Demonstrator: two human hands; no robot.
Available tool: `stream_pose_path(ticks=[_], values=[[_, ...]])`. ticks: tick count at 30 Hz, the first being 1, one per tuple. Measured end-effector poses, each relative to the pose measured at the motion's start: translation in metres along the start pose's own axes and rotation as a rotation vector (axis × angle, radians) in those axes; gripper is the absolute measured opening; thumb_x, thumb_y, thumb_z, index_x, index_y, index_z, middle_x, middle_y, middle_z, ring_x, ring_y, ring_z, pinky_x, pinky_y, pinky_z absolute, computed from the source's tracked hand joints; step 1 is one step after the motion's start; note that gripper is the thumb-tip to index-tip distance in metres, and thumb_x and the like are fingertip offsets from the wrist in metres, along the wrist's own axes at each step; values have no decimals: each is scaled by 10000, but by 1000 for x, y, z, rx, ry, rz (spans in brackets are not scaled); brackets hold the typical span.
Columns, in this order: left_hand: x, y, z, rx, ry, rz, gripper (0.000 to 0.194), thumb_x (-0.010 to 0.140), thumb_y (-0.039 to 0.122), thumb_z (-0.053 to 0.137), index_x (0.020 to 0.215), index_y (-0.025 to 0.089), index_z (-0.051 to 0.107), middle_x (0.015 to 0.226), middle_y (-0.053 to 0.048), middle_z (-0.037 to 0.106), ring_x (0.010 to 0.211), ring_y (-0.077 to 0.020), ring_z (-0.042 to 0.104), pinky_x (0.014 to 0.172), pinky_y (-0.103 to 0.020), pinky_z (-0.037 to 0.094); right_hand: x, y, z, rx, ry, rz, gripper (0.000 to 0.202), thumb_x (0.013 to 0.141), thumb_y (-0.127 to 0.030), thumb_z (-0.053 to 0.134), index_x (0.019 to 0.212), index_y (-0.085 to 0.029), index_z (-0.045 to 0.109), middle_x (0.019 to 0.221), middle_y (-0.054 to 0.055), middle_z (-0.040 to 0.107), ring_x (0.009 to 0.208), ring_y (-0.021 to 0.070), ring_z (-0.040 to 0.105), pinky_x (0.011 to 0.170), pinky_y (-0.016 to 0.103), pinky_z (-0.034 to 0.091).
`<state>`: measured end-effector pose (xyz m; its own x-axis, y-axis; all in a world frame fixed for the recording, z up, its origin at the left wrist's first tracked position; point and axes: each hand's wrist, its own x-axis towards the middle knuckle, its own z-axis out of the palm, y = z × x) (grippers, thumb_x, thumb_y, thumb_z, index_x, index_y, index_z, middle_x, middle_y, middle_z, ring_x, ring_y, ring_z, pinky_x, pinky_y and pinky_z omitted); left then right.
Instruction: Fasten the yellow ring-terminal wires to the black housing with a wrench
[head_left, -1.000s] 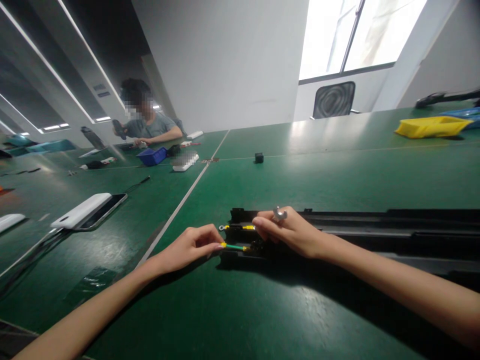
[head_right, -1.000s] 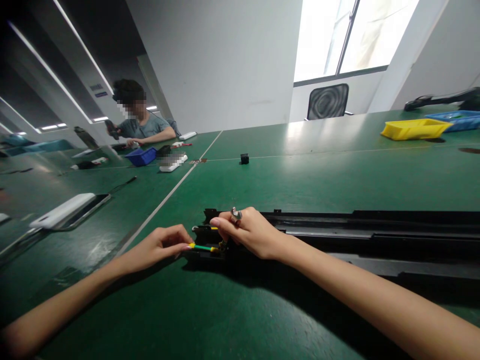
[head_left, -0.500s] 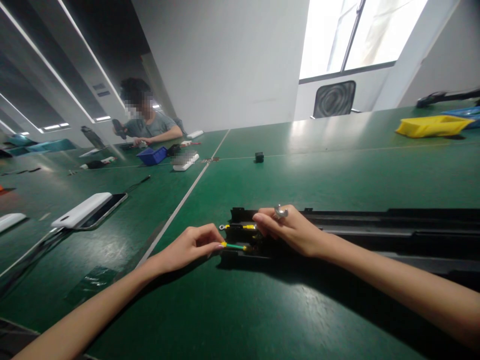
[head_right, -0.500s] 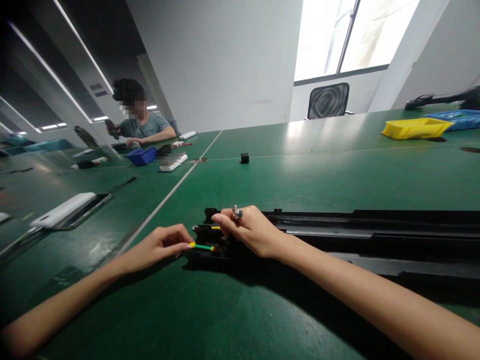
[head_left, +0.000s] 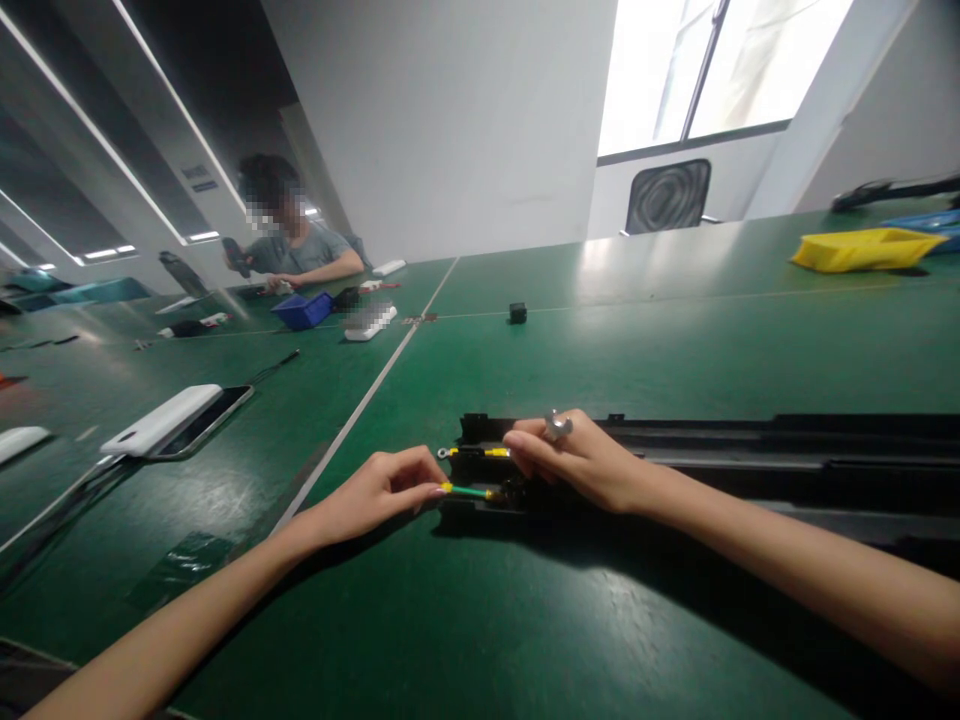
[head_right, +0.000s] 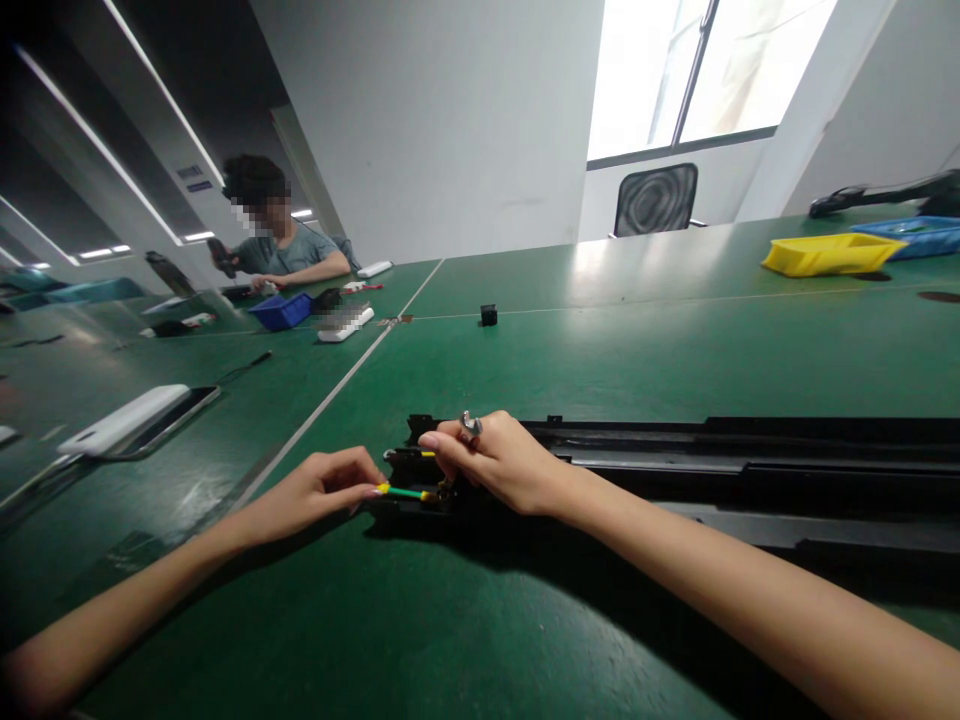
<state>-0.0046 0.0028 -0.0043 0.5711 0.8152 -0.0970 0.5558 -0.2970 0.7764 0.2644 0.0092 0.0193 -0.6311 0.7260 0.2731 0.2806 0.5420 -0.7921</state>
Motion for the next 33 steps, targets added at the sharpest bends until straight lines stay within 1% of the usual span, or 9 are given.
stream_pose_path(ticks=[4, 16, 26, 33], values=[[0, 0, 0, -8, -6, 10, 172, 915, 315, 572, 905, 148, 607, 754, 15, 574, 623, -118, 504, 556, -200, 376, 0, -1, 0, -26, 29, -1, 407, 970, -365, 385, 629, -167, 487, 550, -47, 404, 510, 90, 402, 514, 212, 306], [0, 2, -1, 26, 2, 9, 183, 916, 326, 563, 905, 151, 614, 754, 14, 576, 620, -119, 501, 550, -201, 375, 0, -1, -1, -4, 3, 10, 451, 973, -418, 379, 619, -164, 498, 536, -44, 415, 502, 92, 410, 510, 210, 320], [-1, 1, 0, -3, -3, 12, 167, 919, 309, 568, 907, 147, 608, 754, 17, 571, 616, -111, 493, 549, -197, 370, 0, -2, -1, -16, 20, -7, 435, 976, -399, 376, 625, -167, 488, 546, -46, 404, 508, 92, 405, 518, 216, 313], [0, 4, 0, 16, 4, 5, 172, 916, 313, 565, 896, 149, 613, 733, 22, 564, 614, -115, 492, 544, -196, 367, 0, -1, 0, 32, 0, 13, 461, 968, -448, 385, 620, -165, 490, 534, -47, 406, 493, 88, 405, 495, 206, 316]])
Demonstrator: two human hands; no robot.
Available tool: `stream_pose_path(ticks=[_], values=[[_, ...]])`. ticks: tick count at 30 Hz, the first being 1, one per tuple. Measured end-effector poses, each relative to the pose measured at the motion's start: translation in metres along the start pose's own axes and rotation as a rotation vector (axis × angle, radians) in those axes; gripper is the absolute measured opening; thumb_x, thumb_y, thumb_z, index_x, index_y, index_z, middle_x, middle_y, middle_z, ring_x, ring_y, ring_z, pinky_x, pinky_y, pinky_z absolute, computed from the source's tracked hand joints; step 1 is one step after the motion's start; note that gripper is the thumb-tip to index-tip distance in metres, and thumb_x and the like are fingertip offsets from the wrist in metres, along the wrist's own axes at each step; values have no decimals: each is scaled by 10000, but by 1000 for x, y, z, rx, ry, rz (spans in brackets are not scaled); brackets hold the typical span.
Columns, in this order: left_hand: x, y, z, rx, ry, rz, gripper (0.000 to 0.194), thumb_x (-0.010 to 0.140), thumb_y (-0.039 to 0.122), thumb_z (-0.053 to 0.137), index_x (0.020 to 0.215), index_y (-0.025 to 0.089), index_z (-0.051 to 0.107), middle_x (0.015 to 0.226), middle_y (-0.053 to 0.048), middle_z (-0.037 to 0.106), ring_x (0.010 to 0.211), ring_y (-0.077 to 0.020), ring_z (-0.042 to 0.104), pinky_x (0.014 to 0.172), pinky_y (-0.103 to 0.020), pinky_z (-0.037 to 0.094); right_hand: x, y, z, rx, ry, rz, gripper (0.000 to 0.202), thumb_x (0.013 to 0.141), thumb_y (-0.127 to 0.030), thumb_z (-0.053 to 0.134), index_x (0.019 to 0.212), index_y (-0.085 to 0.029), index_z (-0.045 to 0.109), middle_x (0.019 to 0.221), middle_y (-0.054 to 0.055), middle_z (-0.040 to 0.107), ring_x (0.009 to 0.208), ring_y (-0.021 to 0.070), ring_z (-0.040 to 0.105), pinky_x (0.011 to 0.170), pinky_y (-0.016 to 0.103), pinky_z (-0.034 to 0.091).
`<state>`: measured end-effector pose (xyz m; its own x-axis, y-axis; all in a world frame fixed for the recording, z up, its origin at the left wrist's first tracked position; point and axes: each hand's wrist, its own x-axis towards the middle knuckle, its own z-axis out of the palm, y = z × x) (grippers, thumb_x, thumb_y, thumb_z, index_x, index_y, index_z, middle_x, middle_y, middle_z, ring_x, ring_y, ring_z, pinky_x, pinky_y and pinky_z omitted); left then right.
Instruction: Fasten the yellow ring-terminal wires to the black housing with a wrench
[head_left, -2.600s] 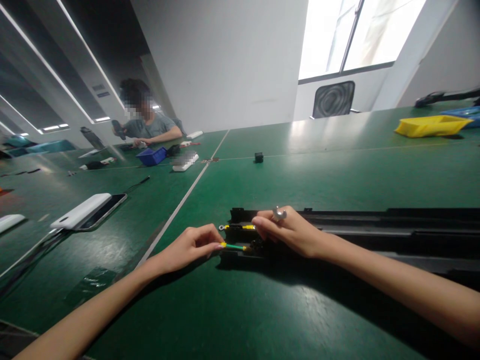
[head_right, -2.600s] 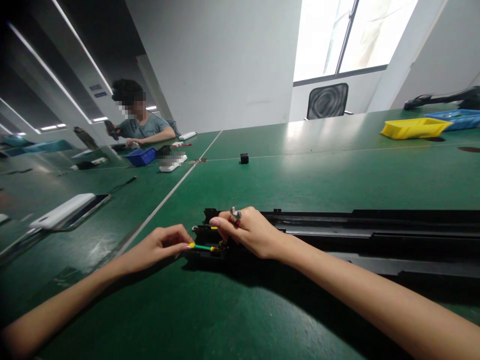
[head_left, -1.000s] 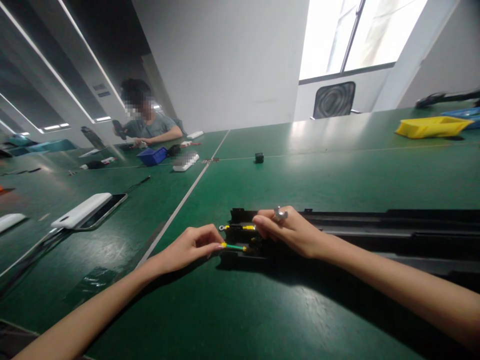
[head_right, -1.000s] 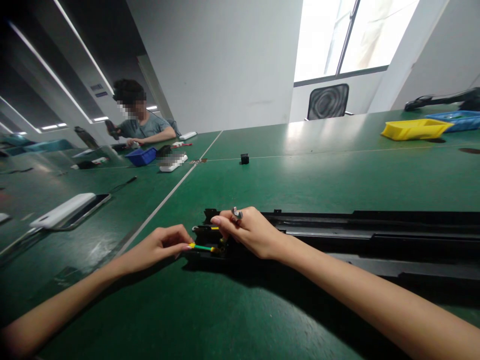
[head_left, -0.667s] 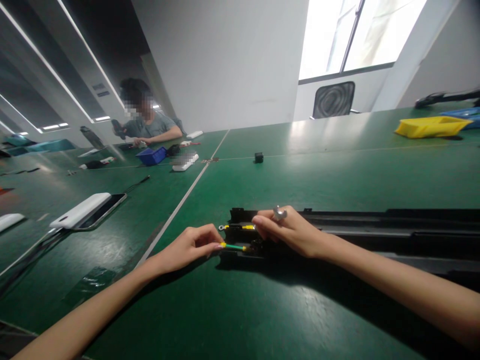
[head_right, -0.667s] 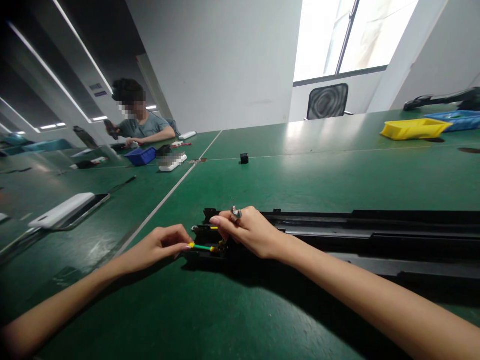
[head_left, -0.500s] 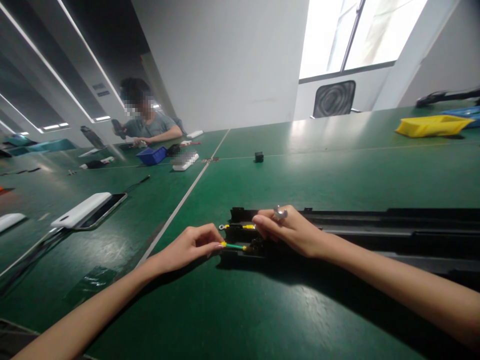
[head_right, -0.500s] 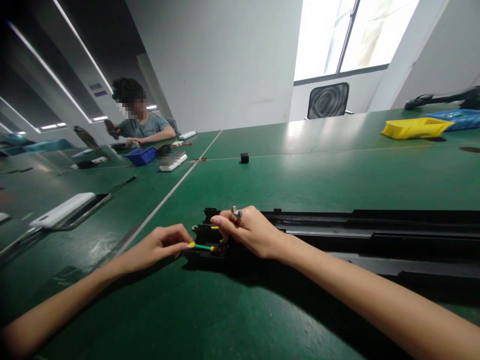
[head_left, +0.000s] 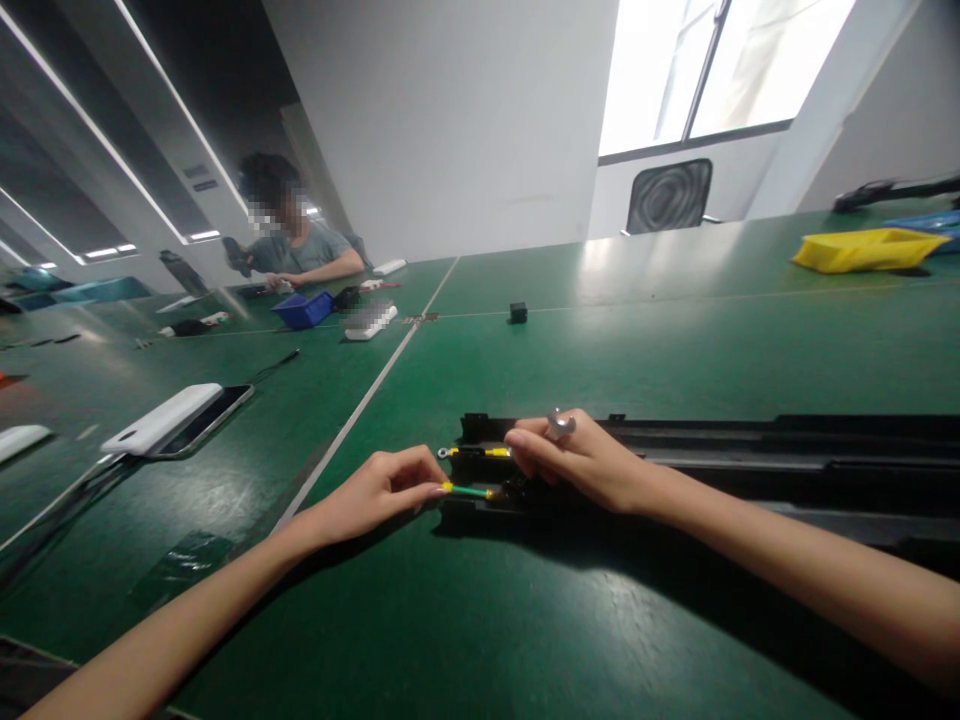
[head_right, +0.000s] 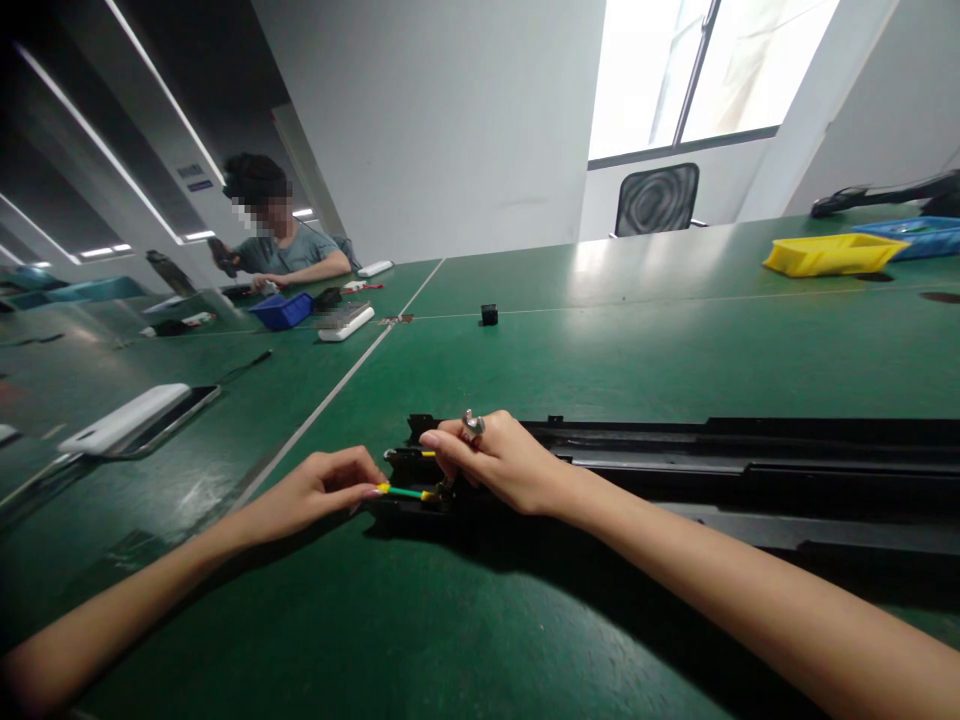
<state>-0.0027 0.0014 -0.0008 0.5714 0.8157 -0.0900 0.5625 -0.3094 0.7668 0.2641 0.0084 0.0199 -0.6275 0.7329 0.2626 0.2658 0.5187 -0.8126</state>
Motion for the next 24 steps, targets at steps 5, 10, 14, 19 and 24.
stream_pose_path(ticks=[5, 10, 14, 19, 24], values=[[0, -2, 0, 4, 0, -1, 186, 914, 326, 564, 895, 148, 614, 738, 20, 569, 606, -114, 489, 537, -195, 364, 0, 1, 0, -17, 7, 8, 456, 966, -457, 380, 630, -168, 489, 539, -43, 406, 497, 92, 404, 483, 201, 314], [0, -3, 0, 16, 6, 7, 189, 911, 333, 567, 892, 152, 617, 742, 19, 572, 601, -113, 483, 530, -193, 362, 0, -1, 0, -58, 19, -10, 449, 972, -439, 363, 633, -172, 484, 551, -41, 406, 509, 96, 407, 496, 204, 317], [0, -5, 0, 13, 8, 9, 196, 910, 344, 567, 899, 154, 616, 740, 18, 572, 597, -113, 488, 530, -195, 369, 0, -1, 0, -59, 18, -8, 443, 973, -433, 372, 636, -170, 490, 551, -43, 410, 506, 95, 407, 504, 210, 314], [0, -4, 1, 10, 6, 11, 206, 910, 348, 564, 897, 150, 618, 750, 9, 579, 613, -119, 498, 542, -202, 380, 0, 0, 0, -21, -4, 12, 446, 970, -431, 385, 631, -164, 502, 539, -43, 418, 498, 92, 413, 506, 210, 317], [0, -1, 0, 13, 6, -1, 193, 910, 334, 566, 895, 148, 616, 750, 12, 580, 616, -118, 499, 548, -202, 376, 0, 1, 0, -32, 9, -2, 444, 970, -428, 384, 626, -168, 490, 537, -48, 397, 498, 91, 395, 503, 212, 308]])
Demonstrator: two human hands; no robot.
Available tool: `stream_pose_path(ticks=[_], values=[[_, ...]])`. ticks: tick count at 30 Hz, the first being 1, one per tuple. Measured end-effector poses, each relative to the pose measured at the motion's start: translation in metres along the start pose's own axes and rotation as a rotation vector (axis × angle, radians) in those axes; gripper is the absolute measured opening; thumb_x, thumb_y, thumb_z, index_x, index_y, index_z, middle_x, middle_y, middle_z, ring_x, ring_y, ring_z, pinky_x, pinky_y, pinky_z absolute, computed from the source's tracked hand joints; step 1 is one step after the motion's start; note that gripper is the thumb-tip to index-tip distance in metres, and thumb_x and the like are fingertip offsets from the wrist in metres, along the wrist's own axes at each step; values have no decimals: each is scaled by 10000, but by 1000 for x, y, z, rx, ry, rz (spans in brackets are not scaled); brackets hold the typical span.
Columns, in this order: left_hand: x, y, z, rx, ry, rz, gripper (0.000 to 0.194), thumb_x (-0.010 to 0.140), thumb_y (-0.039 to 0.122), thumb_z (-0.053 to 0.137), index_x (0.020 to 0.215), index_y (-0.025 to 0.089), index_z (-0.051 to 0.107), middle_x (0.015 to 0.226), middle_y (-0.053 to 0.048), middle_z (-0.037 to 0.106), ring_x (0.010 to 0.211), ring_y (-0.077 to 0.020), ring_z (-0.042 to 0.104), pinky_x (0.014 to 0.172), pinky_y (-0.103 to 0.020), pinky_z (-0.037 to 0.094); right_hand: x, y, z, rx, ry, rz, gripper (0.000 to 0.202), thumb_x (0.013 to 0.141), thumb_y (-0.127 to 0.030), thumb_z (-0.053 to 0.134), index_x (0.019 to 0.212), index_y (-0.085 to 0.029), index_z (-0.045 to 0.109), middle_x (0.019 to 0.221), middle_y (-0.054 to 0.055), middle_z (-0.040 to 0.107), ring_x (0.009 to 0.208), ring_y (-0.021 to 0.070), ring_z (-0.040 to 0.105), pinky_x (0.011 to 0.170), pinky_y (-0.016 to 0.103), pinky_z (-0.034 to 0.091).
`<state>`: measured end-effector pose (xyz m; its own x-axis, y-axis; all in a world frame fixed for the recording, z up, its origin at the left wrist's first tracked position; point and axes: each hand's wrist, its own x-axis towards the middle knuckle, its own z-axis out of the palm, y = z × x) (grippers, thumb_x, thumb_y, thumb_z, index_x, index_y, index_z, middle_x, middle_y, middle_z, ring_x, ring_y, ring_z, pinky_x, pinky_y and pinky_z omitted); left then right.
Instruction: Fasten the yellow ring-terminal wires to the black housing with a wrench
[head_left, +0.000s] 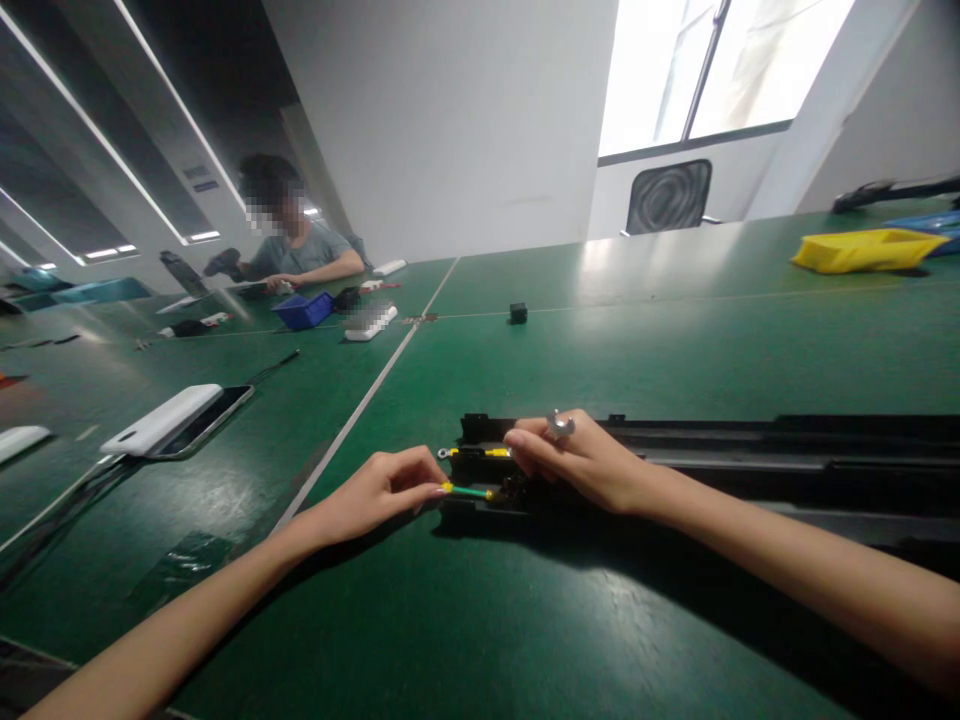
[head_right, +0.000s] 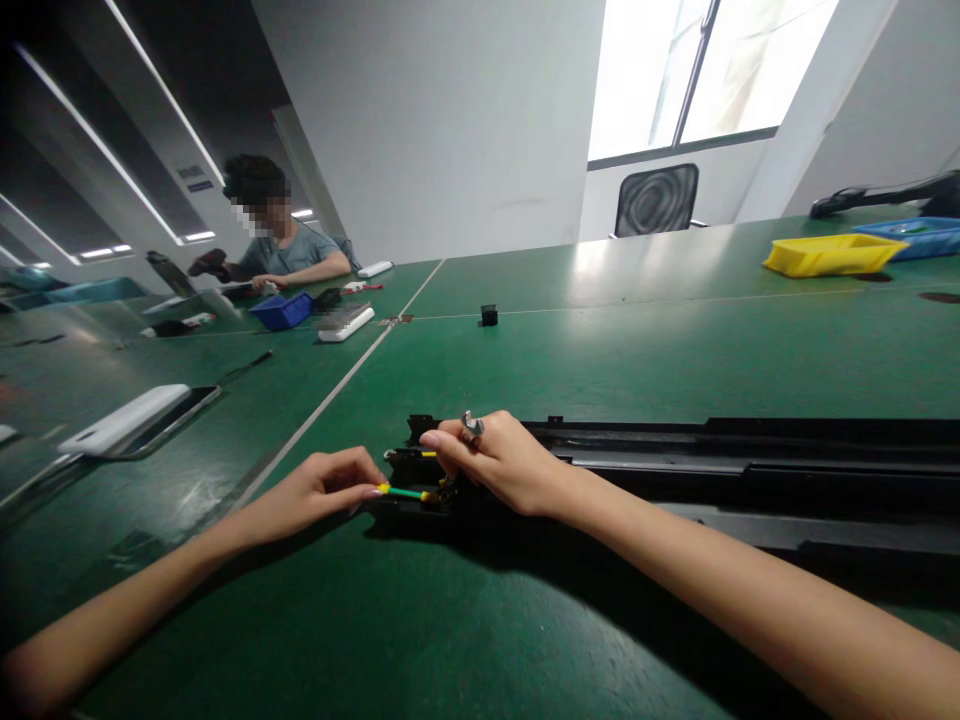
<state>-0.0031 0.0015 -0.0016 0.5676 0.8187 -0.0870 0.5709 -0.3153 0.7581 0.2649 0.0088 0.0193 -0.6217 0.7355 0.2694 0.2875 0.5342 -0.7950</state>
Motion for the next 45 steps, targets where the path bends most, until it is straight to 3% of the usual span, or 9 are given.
stream_pose_path(ticks=[8, 45], values=[[0, -2, 0, 26, 10, 7, 207, 909, 350, 564, 895, 151, 622, 753, 9, 589, 612, -121, 504, 538, -200, 373, 0, -1, 0, -19, 7, -12, 475, 969, -478, 363, 625, -172, 481, 546, -45, 399, 506, 95, 398, 502, 214, 307], [0, -3, 0, -40, -6, 12, 167, 913, 310, 579, 898, 147, 613, 745, 24, 575, 613, -109, 494, 550, -194, 365, 1, 0, 0, -5, -16, -1, 441, 974, -406, 377, 624, -164, 495, 541, -46, 407, 506, 92, 405, 518, 217, 310]])
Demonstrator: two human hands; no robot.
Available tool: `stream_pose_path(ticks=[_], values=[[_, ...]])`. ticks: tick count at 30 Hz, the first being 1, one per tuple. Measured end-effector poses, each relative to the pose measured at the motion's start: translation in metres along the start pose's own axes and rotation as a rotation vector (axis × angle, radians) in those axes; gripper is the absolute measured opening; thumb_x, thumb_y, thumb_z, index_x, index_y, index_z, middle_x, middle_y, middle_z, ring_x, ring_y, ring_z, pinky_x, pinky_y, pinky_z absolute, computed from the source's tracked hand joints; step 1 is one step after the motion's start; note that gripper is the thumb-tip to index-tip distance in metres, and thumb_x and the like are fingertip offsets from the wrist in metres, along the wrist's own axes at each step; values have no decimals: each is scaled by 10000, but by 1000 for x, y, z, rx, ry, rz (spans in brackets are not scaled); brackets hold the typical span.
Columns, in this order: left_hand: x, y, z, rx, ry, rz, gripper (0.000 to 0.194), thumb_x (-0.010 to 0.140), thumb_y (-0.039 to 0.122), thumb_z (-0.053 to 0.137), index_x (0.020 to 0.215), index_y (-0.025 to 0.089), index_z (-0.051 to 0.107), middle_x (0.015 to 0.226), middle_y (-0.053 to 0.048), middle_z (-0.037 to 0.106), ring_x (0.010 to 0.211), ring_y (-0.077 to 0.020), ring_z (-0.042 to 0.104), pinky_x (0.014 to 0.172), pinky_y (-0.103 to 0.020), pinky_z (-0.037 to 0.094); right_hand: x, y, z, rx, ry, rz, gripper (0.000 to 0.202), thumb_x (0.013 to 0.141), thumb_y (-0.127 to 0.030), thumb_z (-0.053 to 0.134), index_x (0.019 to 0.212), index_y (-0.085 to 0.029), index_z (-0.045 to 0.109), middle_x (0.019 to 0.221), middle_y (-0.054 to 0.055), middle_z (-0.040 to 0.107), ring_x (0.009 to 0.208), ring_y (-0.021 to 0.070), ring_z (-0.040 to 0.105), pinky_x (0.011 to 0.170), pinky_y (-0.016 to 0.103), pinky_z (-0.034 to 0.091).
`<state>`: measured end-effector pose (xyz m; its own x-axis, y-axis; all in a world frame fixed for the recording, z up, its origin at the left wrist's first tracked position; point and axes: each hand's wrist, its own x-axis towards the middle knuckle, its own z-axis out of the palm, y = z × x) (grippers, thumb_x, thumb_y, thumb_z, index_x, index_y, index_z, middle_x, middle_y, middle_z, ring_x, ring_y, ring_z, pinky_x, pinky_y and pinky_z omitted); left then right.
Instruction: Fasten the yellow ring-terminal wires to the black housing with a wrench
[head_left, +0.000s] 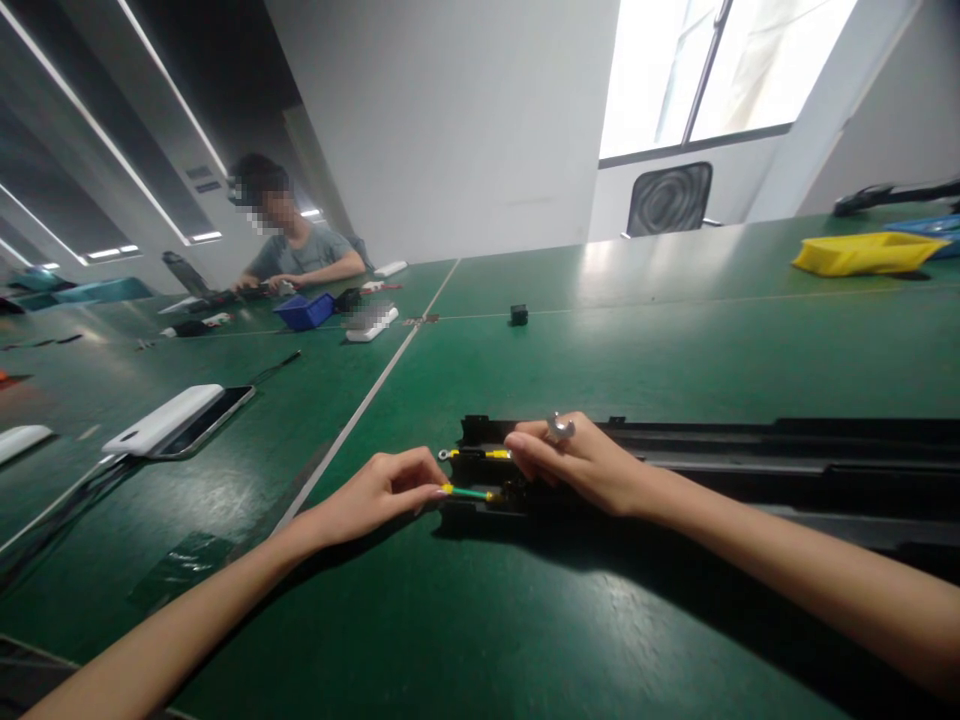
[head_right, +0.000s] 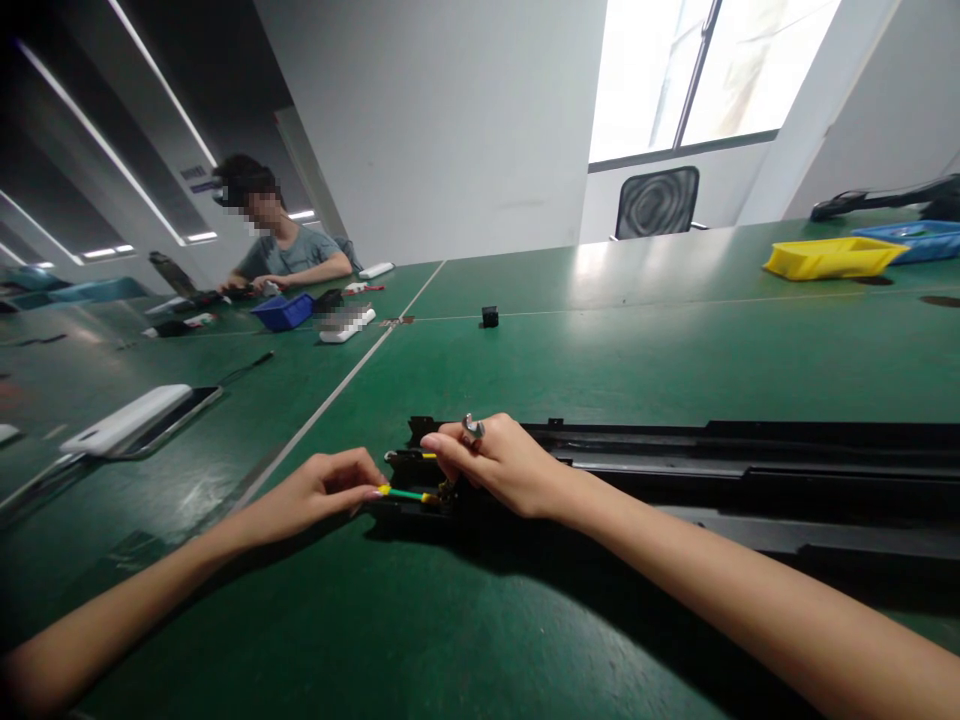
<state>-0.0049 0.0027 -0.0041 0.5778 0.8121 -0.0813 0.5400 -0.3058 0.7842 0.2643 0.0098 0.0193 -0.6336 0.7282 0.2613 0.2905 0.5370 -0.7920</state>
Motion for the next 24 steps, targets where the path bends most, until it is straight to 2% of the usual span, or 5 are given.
stream_pose_path(ticks=[24], values=[[0, 1, 0, 12, 4, 5, 168, 913, 315, 579, 897, 151, 614, 757, 18, 576, 618, -113, 493, 552, -199, 370, 0, 1, 0, 0, 18, -5, 436, 971, -398, 388, 620, -163, 496, 527, -50, 409, 491, 88, 406, 515, 215, 312]])
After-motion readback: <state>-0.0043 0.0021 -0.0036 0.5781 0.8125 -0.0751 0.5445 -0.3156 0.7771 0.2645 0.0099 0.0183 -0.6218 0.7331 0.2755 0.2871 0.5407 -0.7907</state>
